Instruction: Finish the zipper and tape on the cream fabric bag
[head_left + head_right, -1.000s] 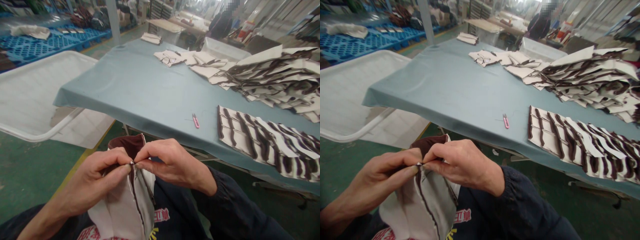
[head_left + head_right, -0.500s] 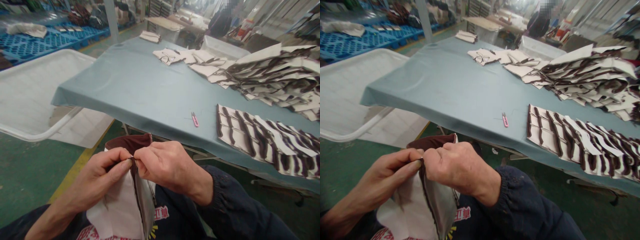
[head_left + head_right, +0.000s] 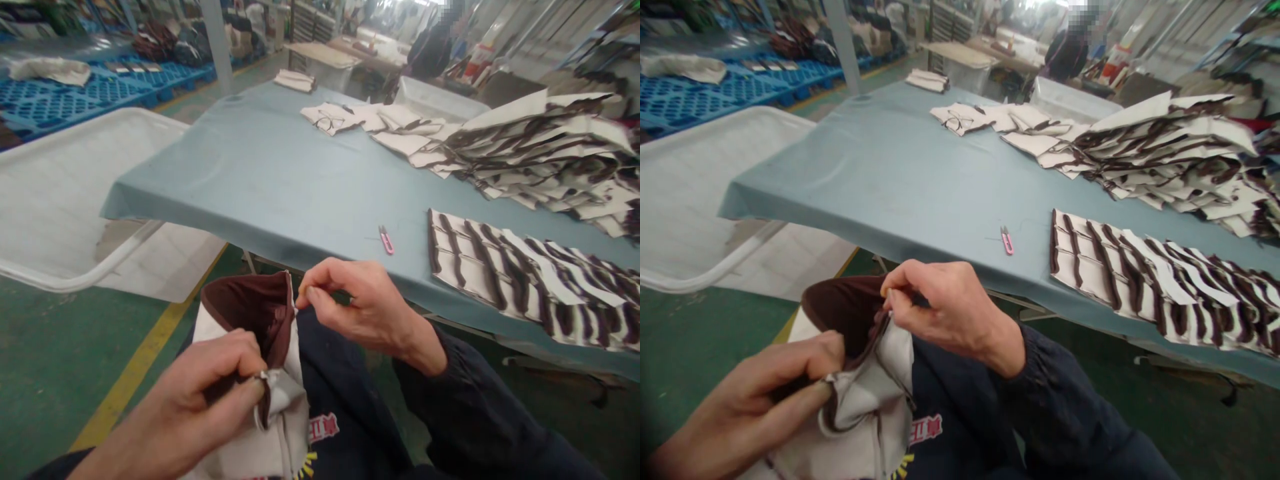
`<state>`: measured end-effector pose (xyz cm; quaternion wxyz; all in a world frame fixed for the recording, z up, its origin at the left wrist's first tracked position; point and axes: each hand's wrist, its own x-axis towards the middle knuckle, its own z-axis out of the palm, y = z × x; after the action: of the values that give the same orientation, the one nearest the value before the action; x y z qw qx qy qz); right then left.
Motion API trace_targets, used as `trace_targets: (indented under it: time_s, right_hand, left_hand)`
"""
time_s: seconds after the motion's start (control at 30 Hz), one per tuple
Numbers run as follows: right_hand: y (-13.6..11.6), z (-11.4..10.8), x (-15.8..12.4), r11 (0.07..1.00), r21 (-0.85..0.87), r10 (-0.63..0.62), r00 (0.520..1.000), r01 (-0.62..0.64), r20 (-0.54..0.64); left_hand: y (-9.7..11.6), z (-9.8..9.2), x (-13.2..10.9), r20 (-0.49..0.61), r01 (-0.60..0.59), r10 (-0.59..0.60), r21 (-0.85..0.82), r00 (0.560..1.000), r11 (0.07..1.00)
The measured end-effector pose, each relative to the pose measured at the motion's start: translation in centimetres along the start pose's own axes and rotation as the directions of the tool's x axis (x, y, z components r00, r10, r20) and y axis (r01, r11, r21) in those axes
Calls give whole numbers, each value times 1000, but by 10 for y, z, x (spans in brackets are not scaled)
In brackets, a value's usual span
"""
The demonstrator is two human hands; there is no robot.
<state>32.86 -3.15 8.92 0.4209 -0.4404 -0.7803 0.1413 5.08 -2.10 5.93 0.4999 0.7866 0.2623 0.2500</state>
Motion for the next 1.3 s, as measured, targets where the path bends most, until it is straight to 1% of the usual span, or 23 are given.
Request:
trace_targets:
  time_s: [0.07, 0.13, 0.2, 0.27, 0.33, 0.47, 0.57, 0.67, 0.77, 0.83, 0.9, 1.0, 1.07, 1.13, 1.17, 1.23, 1.3]
  right_hand:
    - [-5, 2, -3, 980, 199, 0, 999, -9, 42]
    - [-8, 12, -7, 954, 291, -80, 996, 65, 40]
    - [-8, 25, -9, 934, 317, -178, 984, 165, 12]
    - [-5, 36, -11, 927, 306, -225, 974, 218, -11]
    - [0, 41, -12, 930, 294, -226, 974, 220, -14]
    - [6, 42, -13, 939, 279, -215, 976, 200, 21]
    - [7, 43, -13, 951, 262, -181, 982, 162, 47]
    - [7, 45, -10, 959, 258, -128, 991, 116, 28]
    - [8, 44, -7, 961, 265, -84, 996, 75, 20]
    - [7, 41, -3, 974, 220, -64, 995, 46, 76]
    - [5, 36, 4, 992, 124, -38, 985, 17, 170]
    - [-3, 28, 19, 999, -51, 13, 949, 3, 316]
    - [-8, 23, 27, 993, -118, 65, 927, -22, 369]
    - [-10, 20, 32, 991, -86, 127, 922, -102, 367]
    - [-10, 19, 32, 986, -27, 163, 918, -165, 360]
    - [-7, 20, 31, 947, 144, 223, 909, -288, 351]
    - [-3, 23, 28, 878, 290, 270, 894, -382, 359]
  left_hand:
    - [1, -5, 2, -27, 6, -7, -14, 1000, 1000]
    - [1, -11, 4, -27, 11, -12, -18, 1000, 1000]
    - [0, -16, 4, -30, 19, -20, -13, 999, 1000]
    - [-1, -19, 4, -40, 18, -18, -2, 999, 1000]
    - [-2, -20, 3, -48, -1, 2, 20, 999, 1000]
    - [-2, -19, 6, -57, -36, 43, 110, 997, 993]
    - [-1, -19, 11, -59, -55, 66, 169, 996, 984]
    - [1, -23, 18, -47, -70, 82, 202, 996, 977]
    - [4, -30, 28, -25, -62, 69, 235, 997, 970]
    - [7, -36, 35, 18, -54, 51, 273, 999, 960]
    - [9, -42, 43, 66, -71, 51, 336, 996, 939]
    - [12, -53, 54, 133, -89, 31, 456, 991, 885]
    - [13, -58, 61, 170, -98, 18, 478, 985, 873]
    - [11, -60, 67, 183, -87, 8, 429, 983, 899]
    - [10, -60, 70, 176, -65, -5, 389, 984, 919]
    - [6, -55, 73, 127, -1, -40, 303, 991, 953]
    - [3, -47, 73, 45, 36, -47, 212, 998, 977]
